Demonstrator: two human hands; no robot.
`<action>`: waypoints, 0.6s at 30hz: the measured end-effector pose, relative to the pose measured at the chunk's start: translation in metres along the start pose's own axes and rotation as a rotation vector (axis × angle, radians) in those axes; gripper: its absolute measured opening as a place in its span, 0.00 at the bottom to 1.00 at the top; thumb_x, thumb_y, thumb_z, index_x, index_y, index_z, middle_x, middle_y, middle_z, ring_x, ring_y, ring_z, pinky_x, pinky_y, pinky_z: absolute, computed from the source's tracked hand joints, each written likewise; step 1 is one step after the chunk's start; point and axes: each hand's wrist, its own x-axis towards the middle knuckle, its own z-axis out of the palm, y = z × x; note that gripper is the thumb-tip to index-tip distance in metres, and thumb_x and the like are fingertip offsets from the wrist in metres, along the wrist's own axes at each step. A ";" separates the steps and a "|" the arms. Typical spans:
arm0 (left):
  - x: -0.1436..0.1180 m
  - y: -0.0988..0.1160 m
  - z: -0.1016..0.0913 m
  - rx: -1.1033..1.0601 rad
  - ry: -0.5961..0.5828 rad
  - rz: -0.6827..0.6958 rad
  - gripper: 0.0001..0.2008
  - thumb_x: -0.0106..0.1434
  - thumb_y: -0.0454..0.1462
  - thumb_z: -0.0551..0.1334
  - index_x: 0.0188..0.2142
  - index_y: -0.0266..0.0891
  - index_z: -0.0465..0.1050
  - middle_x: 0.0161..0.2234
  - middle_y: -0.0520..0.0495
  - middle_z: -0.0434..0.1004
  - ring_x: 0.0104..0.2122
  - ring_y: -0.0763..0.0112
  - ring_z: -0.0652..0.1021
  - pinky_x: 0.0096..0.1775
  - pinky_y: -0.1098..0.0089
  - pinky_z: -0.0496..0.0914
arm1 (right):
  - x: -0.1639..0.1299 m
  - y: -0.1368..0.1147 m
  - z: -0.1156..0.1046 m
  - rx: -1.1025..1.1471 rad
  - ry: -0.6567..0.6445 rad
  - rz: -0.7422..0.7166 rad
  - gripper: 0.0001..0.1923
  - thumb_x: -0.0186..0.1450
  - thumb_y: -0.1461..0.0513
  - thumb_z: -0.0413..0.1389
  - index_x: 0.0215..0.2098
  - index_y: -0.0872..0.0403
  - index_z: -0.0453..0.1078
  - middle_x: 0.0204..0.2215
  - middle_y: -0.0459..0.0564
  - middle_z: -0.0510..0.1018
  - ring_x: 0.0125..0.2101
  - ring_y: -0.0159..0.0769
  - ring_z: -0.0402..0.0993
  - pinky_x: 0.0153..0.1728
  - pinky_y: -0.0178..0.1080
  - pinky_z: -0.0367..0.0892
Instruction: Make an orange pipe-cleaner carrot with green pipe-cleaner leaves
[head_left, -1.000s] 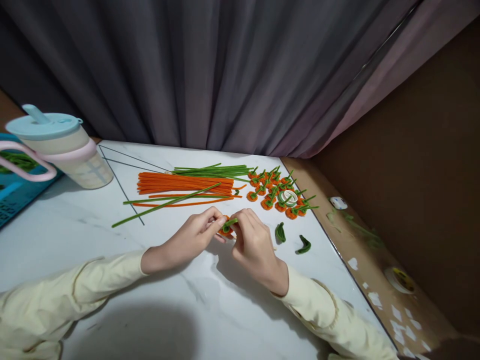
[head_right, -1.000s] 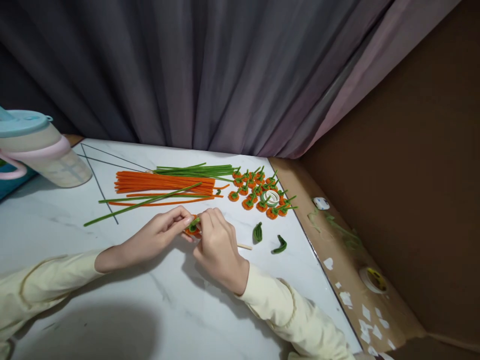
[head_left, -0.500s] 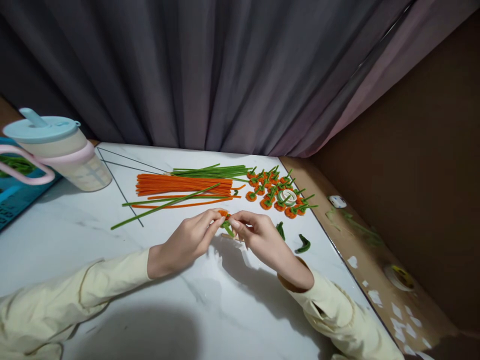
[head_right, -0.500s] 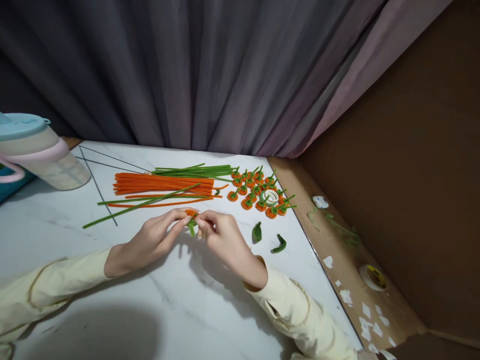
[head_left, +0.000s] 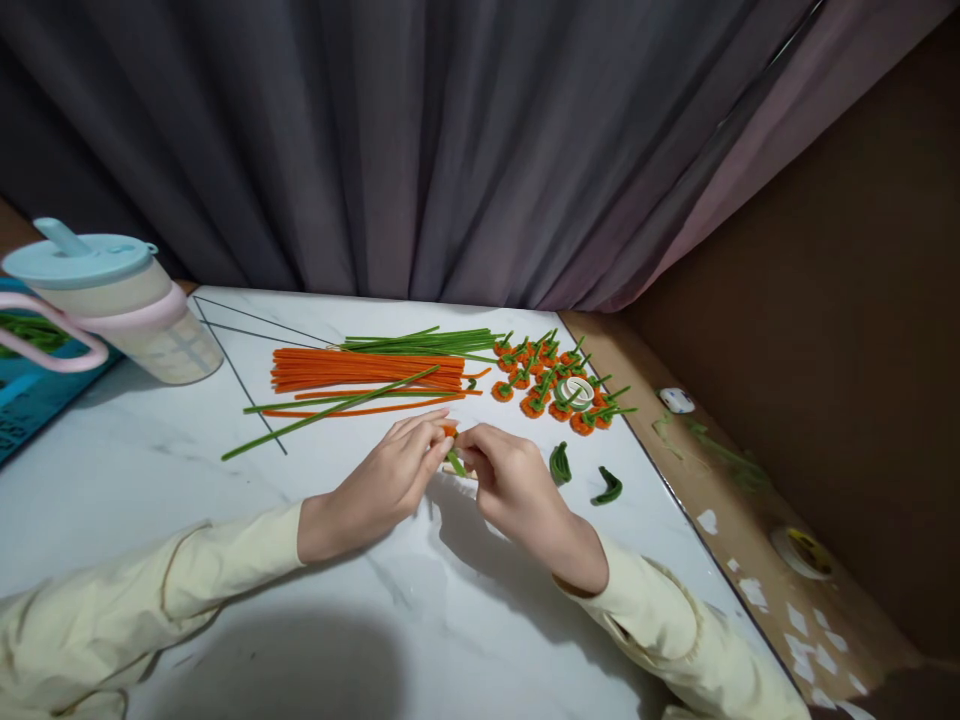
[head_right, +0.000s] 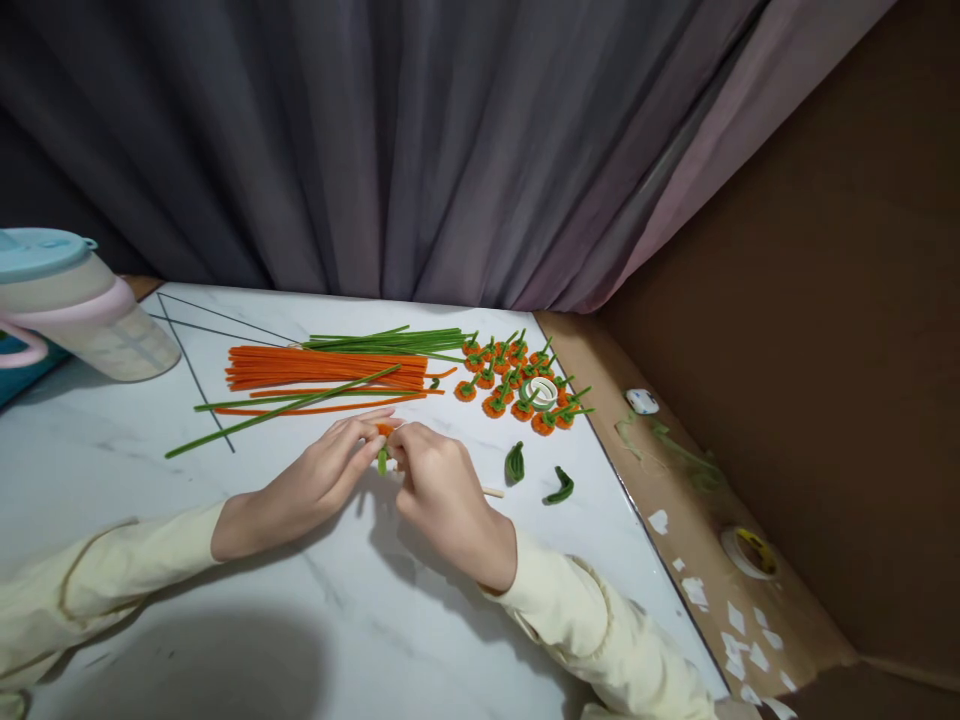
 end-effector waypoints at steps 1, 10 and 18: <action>-0.001 0.000 0.001 0.023 0.013 0.013 0.09 0.69 0.33 0.46 0.41 0.38 0.63 0.43 0.41 0.73 0.55 0.62 0.68 0.53 0.58 0.66 | -0.001 0.000 0.001 -0.054 0.009 -0.020 0.12 0.48 0.73 0.43 0.28 0.54 0.60 0.22 0.46 0.67 0.21 0.31 0.60 0.24 0.31 0.54; -0.004 0.001 0.004 0.256 0.105 0.130 0.09 0.68 0.30 0.45 0.37 0.36 0.62 0.39 0.39 0.74 0.49 0.57 0.70 0.47 0.54 0.64 | -0.005 -0.012 0.005 -0.354 -0.068 0.014 0.14 0.45 0.72 0.45 0.30 0.54 0.60 0.24 0.48 0.70 0.22 0.34 0.62 0.23 0.33 0.49; 0.004 0.008 -0.006 -0.274 -0.077 -0.292 0.11 0.68 0.41 0.47 0.31 0.40 0.59 0.26 0.50 0.70 0.27 0.68 0.74 0.30 0.68 0.67 | -0.001 -0.005 0.005 -0.121 -0.036 0.070 0.10 0.49 0.71 0.46 0.28 0.54 0.59 0.25 0.47 0.70 0.22 0.32 0.63 0.23 0.32 0.51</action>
